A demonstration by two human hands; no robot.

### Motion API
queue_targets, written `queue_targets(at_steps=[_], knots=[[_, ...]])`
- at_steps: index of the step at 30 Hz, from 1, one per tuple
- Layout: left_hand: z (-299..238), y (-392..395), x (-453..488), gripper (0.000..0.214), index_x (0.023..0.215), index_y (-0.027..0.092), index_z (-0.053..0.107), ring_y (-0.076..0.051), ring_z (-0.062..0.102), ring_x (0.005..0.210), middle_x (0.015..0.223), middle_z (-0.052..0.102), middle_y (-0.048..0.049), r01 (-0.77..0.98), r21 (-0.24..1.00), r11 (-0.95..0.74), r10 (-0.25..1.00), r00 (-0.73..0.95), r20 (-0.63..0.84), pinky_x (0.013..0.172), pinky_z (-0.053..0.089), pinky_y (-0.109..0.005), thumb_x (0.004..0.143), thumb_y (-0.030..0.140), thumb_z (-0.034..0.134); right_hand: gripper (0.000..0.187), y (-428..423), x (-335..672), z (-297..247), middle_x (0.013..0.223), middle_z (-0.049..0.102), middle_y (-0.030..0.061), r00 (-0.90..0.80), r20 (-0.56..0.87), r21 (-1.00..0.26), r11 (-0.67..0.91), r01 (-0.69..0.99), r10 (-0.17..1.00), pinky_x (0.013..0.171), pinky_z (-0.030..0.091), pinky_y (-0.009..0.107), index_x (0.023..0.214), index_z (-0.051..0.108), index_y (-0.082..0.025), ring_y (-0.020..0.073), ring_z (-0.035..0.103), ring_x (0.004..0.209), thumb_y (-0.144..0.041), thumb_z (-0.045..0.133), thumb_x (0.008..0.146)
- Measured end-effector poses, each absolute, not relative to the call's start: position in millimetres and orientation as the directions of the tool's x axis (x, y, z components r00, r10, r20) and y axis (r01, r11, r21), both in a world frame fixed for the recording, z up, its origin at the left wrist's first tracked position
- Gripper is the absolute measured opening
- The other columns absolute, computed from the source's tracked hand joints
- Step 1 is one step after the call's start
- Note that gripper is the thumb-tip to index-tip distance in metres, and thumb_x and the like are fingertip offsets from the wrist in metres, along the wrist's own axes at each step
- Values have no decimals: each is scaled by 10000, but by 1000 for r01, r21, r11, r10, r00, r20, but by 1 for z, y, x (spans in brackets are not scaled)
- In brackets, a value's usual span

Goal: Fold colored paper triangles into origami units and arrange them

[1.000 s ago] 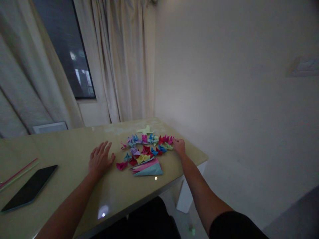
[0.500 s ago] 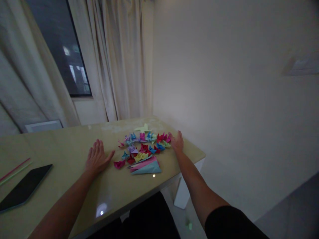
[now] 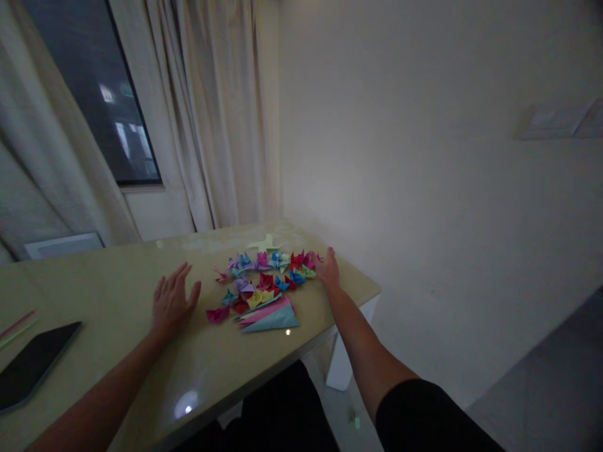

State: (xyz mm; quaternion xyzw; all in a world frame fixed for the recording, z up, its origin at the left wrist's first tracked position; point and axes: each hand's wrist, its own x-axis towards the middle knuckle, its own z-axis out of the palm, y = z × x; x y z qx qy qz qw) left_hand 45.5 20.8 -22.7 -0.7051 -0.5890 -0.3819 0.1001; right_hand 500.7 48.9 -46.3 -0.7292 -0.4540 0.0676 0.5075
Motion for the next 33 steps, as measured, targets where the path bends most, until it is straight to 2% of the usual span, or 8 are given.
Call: queue_targets(at_steps=[3, 6, 10, 15, 21, 24, 28, 33], knots=[[16, 12, 89, 554, 1405, 119, 541, -360, 521, 1389, 1449, 604, -191, 822, 381, -423, 704, 34, 709, 1224, 330, -564, 1005, 463, 371, 1007, 49, 500, -45, 1648, 396, 222, 580, 350, -807, -78, 585, 735, 1261, 271, 455, 1579, 427, -100, 349, 340, 1553, -762, 610, 841], [58, -20, 177, 461, 1304, 181, 646, -298, 610, 1269, 1336, 685, -157, 511, 352, -784, 592, 442, 674, 1135, 451, -455, 1019, 478, 438, 993, 48, 500, -46, 1637, 402, 243, 577, 346, -803, -85, 590, 740, 1247, 292, 470, 1562, 439, -78, 367, 356, 1541, -751, 618, 854], [86, -85, 308, 495, 1174, 189, 736, -227, 676, 1154, 1183, 763, -102, -8, 335, -942, 141, 898, 418, 1076, 484, -387, 1080, 475, 343, 961, 45, 501, -47, 1620, 408, 269, 565, 350, -794, -84, 603, 747, 1221, 316, 441, 1553, 423, -19, 375, 381, 1518, -713, 589, 910], [91, -149, 371, 536, 847, 172, 782, -226, 714, 739, 803, 774, -117, -53, 224, -973, -7, 979, 202, 709, 516, -369, 1044, 497, 404, 929, 44, 504, -46, 1633, 411, 240, 570, 347, -805, -76, 589, 745, 1236, 308, 432, 1572, 428, -53, 351, 399, 1520, -707, 559, 926], [110, -195, 360, 516, 1020, 270, 763, -222, 722, 711, 840, 797, -87, -173, 212, -962, -141, 977, 158, 623, 464, -399, 1075, 487, 298, 984, 47, 506, -46, 1652, 386, 227, 585, 307, -837, -80, 542, 751, 1234, 313, 481, 1584, 424, -59, 380, 406, 1512, -746, 559, 891], [108, -194, 364, 543, 1076, 280, 769, -222, 737, 757, 879, 806, -84, -152, 256, -955, -121, 984, 133, 648, 472, -387, 1070, 539, 291, 953, 48, 507, -49, 1609, 454, 236, 598, 334, -847, -47, 530, 729, 1222, 321, 479, 1530, 499, -64, 384, 444, 1480, -751, 574, 874], [98, -167, 374, 665, 990, 243, 818, -229, 724, 738, 840, 798, -95, 23, 329, -944, 37, 999, 35, 635, 460, -348, 1028, 666, 306, 762, 52, 507, -56, 1398, 648, 243, 629, 416, -847, 30, 530, 657, 1144, 393, 484, 1322, 664, -99, 378, 583, 1313, -706, 615, 864], [82, -143, 376, 703, 927, 184, 829, -208, 701, 751, 807, 781, -88, 136, 436, -890, 184, 980, 69, 687, 463, -317, 1048, 619, 290, 580, 55, 510, -59, 1191, 724, 215, 643, 472, -842, 91, 533, 603, 1049, 446, 446, 1123, 706, -131, 327, 643, 1134, -647, 600, 881]])
